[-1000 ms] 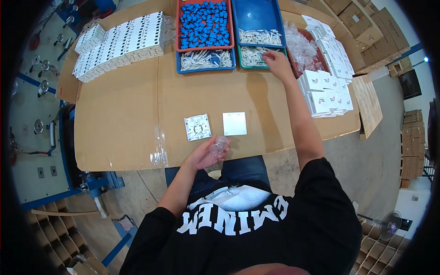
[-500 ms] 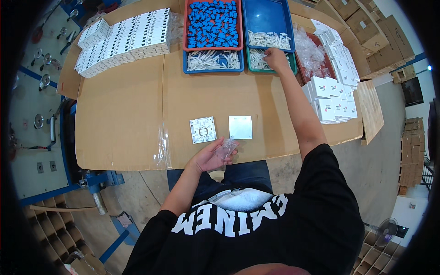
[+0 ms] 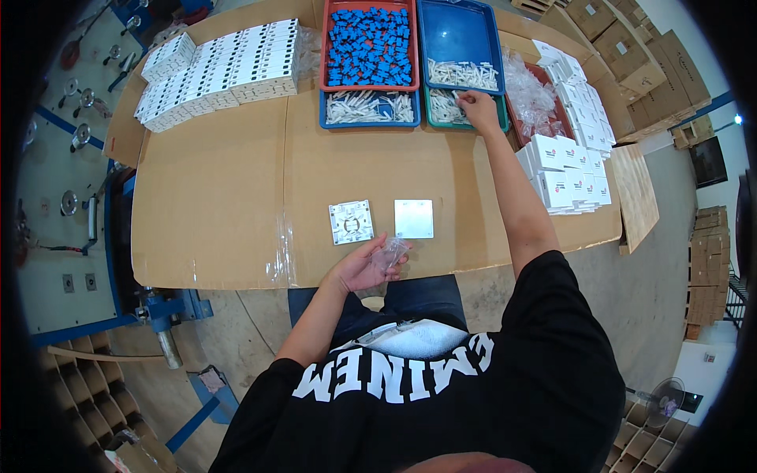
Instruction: The person assembles small plastic housings with blue plastic caps and electronic pins by hand at an industrial workbench.
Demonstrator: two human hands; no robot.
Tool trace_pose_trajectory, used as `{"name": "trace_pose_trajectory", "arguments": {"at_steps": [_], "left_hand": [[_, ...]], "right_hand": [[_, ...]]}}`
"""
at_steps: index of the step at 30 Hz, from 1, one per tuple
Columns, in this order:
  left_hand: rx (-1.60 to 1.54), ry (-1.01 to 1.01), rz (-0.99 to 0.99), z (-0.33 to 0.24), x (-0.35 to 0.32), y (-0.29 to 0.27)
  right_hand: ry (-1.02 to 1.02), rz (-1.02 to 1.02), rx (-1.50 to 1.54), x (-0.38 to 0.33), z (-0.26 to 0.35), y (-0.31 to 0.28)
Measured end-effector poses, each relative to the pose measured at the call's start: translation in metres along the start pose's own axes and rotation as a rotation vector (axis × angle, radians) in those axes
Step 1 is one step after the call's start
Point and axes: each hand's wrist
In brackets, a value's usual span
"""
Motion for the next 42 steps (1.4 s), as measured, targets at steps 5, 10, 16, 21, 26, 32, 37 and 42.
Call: {"name": "trace_pose_trajectory", "arguments": {"at_steps": [5,10,16,21,26,32,37,42], "left_hand": [[0.043,0.009,-0.053,-0.001,0.000,0.008],[0.014,0.022,-0.037,0.005,0.000,-0.009],[-0.020,0.062,-0.026,0.009,0.002,-0.017],[0.077,0.072,0.000,0.008,0.004,-0.015],[0.099,0.107,-0.018,0.009,-0.001,-0.013],[0.197,0.126,-0.002,0.014,0.000,-0.013],[0.249,0.160,-0.086,0.016,-0.005,-0.004],[0.238,0.172,-0.048,0.017,-0.007,-0.004]], "right_hand": [[0.157,-0.016,0.281,-0.006,-0.006,-0.019],[0.194,0.069,0.417,-0.042,0.020,-0.037],[-0.005,0.539,0.461,-0.170,0.105,-0.048],[-0.058,0.819,0.467,-0.242,0.146,-0.045],[-0.136,0.763,0.297,-0.257,0.169,-0.051],[-0.397,0.775,0.010,-0.259,0.186,-0.041],[-0.457,0.933,0.018,-0.254,0.188,-0.032],[-0.394,0.905,0.214,-0.264,0.173,-0.023]]}}
Point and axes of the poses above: each hand's wrist, its own x-axis towards the middle knuckle, its own y-axis out of the palm, z = x × y, and after that the axes turned 2 degrees about -y, right-handed
